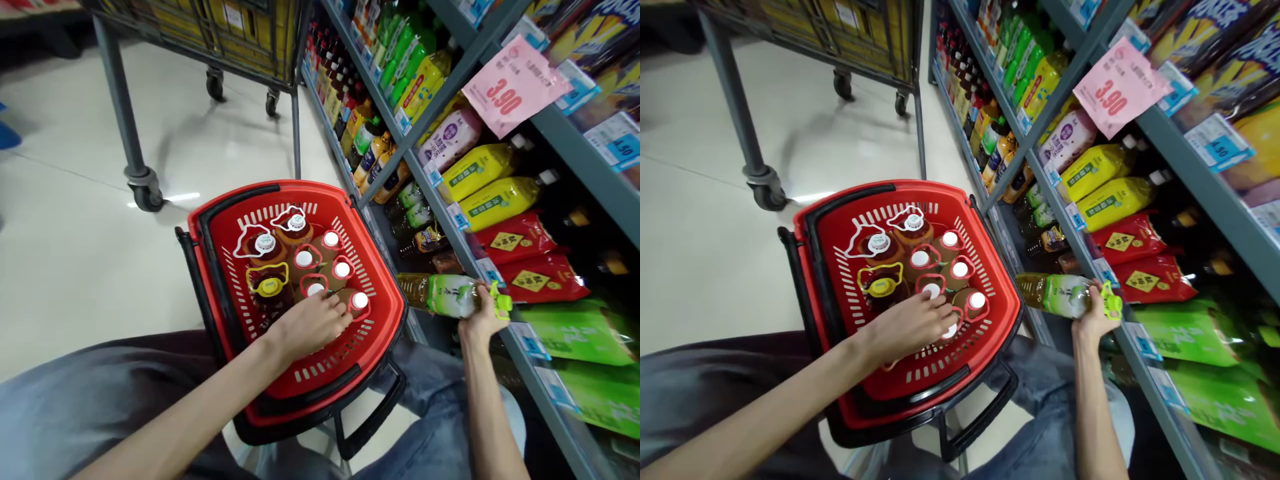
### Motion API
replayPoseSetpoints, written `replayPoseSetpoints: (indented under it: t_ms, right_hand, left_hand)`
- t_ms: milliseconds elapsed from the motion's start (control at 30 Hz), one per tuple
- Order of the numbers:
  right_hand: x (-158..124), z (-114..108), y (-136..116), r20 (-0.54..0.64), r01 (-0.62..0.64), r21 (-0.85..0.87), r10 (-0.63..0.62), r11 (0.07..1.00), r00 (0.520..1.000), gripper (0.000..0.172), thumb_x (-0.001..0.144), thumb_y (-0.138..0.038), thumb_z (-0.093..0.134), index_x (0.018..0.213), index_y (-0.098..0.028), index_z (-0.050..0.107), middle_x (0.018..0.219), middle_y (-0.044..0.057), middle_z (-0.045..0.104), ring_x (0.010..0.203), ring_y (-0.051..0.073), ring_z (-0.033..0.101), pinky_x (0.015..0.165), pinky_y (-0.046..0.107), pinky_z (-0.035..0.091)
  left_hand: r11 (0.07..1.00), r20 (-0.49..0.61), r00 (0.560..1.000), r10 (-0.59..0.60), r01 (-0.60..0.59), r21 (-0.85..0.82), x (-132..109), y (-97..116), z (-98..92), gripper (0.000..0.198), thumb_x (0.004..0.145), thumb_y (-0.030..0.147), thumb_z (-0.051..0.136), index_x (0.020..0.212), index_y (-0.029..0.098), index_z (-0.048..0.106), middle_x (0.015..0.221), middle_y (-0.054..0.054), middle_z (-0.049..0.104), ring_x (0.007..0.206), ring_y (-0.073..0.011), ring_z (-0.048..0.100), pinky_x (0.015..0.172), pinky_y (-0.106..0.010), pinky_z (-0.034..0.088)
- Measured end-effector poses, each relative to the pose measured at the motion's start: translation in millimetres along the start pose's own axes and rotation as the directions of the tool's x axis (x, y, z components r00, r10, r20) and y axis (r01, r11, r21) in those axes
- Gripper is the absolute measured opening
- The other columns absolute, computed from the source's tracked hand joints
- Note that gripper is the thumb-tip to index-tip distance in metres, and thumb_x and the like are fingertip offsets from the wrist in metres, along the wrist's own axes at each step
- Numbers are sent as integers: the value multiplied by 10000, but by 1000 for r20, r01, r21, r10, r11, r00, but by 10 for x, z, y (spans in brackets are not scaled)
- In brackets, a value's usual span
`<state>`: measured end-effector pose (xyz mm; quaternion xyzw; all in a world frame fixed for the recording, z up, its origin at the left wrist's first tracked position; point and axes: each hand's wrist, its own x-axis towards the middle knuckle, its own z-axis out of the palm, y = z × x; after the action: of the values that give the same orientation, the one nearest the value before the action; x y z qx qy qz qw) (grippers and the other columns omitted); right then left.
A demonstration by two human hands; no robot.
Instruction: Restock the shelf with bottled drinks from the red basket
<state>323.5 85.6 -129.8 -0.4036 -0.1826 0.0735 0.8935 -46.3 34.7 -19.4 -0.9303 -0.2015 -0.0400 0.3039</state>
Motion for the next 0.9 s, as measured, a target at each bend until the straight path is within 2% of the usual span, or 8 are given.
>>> replayPoseSetpoints:
  t_ms: [100, 167, 233, 333, 467, 600, 800, 900]
  right_hand:
    - [-184, 223, 148, -61, -58, -1, 58, 998, 996, 305, 625, -378, 788, 839, -189, 680, 980, 68, 737, 978, 263, 734, 930, 433, 626]
    - [-275, 371, 207, -36, -80, -29, 79, 996, 996, 333, 627, -382, 802, 871, -182, 693, 1004, 89, 753, 973, 271, 741, 898, 429, 639]
    - [-323, 508, 237, -5, -64, -59, 64, 996, 998, 364, 646, -410, 808, 904, -183, 690, 1029, 111, 763, 961, 286, 749, 845, 441, 653]
    - [-325, 714, 252, 8, 4, -94, -3, 996, 1000, 409, 684, -469, 800, 963, -195, 677, 1096, 141, 765, 1001, 309, 750, 806, 454, 664]
    - [-237, 1050, 299, 3, 104, -114, -105, 988, 994, 468, 695, -530, 796, 993, -190, 675, 1160, 159, 750, 1083, 320, 737, 896, 452, 654]
    - [-108, 1477, 428, -12, 158, -109, -160, 981, 987, 503, 726, -577, 756, 1025, -182, 669, 1165, 134, 737, 1126, 302, 725, 998, 444, 619]
    - [10, 2079, 640, -45, 260, 18, -259, 965, 965, 358, 710, -360, 803, 987, -155, 706, 1050, 87, 759, 1035, 287, 742, 1024, 474, 607]
    - [37, 2289, 714, -18, 270, 58, -269, 961, 963, 253, 737, -252, 812, 951, -161, 712, 997, 51, 756, 1009, 263, 736, 1020, 459, 609]
  left_hand:
    - [1000, -2, 1000, -21, 21, -14, -64, -3, -19, 134, 886, 121, 714, 1008, 172, 690, 879, -48, 749, 847, -217, 670, 776, -356, 414]
    - [999, 5, 1000, -24, 24, -34, -112, 77, -35, 118, 876, 120, 716, 974, 180, 688, 866, -42, 750, 838, -219, 675, 778, -357, 421]
    - [997, -18, 999, -38, 37, -63, -165, 161, -51, 93, 871, 127, 714, 928, 192, 678, 855, -36, 747, 831, -216, 677, 782, -356, 425]
    - [992, -110, 989, -100, 91, -84, -258, 232, -71, 118, 843, 108, 712, 899, 204, 673, 826, -35, 739, 820, -215, 674, 789, -359, 428]
    - [980, -180, 964, -196, 187, -64, -386, 270, -88, 182, 828, 85, 670, 936, 229, 695, 868, -43, 755, 849, -236, 685, 808, -387, 451]
    - [976, -207, 954, -217, 209, -62, -477, 333, -115, 210, 818, 123, 653, 968, 254, 719, 873, -52, 759, 859, -249, 684, 846, -410, 478]
    - [960, -187, 942, -279, 269, -79, -620, 372, -192, 231, 790, 260, 666, 993, 260, 775, 980, -84, 779, 928, -280, 684, 889, -456, 496]
    - [953, -161, 942, -294, 277, -119, -753, 395, -92, 301, 794, 316, 665, 1071, 332, 779, 1081, -42, 785, 987, -273, 675, 948, -458, 499]
